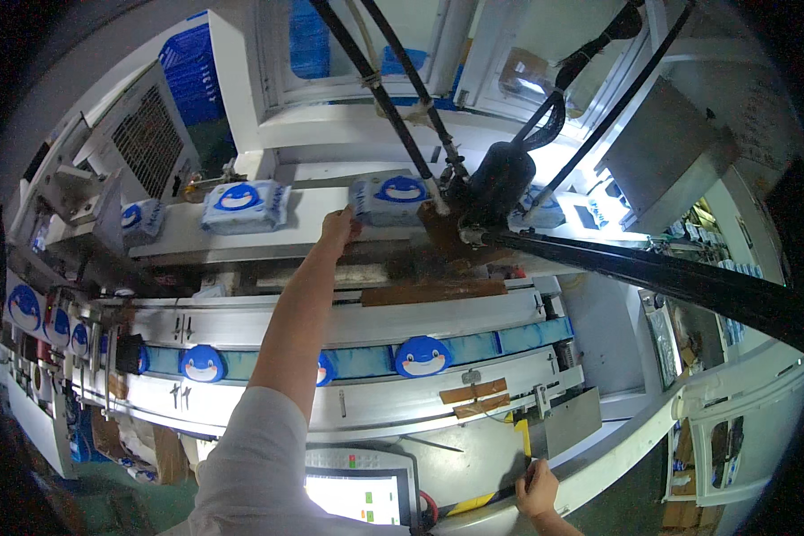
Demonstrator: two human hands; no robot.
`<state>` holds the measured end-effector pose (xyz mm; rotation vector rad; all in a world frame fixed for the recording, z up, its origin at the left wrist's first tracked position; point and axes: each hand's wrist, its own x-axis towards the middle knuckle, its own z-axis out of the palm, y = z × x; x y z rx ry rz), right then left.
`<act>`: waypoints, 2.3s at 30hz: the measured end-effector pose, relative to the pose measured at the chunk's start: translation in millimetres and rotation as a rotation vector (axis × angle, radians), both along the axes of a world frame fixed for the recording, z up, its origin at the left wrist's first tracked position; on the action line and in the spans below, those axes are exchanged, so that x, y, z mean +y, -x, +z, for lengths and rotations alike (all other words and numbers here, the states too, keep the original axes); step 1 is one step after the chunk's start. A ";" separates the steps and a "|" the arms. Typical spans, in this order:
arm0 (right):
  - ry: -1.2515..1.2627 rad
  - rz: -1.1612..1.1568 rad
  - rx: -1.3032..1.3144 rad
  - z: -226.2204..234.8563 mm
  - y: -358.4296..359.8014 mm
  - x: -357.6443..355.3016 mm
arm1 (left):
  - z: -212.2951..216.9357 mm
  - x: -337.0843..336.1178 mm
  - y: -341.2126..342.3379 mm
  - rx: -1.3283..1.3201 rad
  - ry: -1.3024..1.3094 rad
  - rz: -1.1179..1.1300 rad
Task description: The person operates a robotic packaging machine, taking a pack of wet wipes from a conveyor belt, opening and closing the lid, and using a digital tablet with a stylus to enter data or adjust settings.
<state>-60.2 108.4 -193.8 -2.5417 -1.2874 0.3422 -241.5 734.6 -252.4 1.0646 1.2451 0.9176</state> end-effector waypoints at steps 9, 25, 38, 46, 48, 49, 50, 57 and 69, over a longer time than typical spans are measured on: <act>0.011 0.035 0.040 10.5 2.4 3.1 | 10.5 -24.8 42.8 -0.340 0.023 0.269; -0.385 0.490 0.028 0.6 0.2 -4.5 | 168.0 -441.0 251.1 -1.362 -0.132 0.228; -0.705 0.597 1.247 198.1 79.9 4.1 | 202.6 -619.8 159.5 -1.083 -0.056 -0.017; -1.184 0.571 0.835 203.0 62.1 -22.3 | 212.3 -636.4 141.3 -1.037 -0.123 -0.168; -1.274 0.659 0.403 226.9 69.6 -34.7 | 212.4 -636.7 142.8 -1.007 -0.142 -0.178; -1.191 0.815 0.193 236.9 65.8 -46.5 | 210.6 -635.9 143.3 -0.974 -0.150 -0.193; -1.091 0.960 -0.010 244.8 64.8 -55.0 | 209.4 -635.6 144.3 -0.936 -0.157 -0.204; -1.083 1.159 -0.465 256.6 93.3 -49.8 | 225.0 -636.7 136.9 -0.869 -0.138 -0.254; -0.469 0.728 0.827 304.1 81.8 -3.8 | 231.8 -635.3 142.8 -0.942 0.055 -0.228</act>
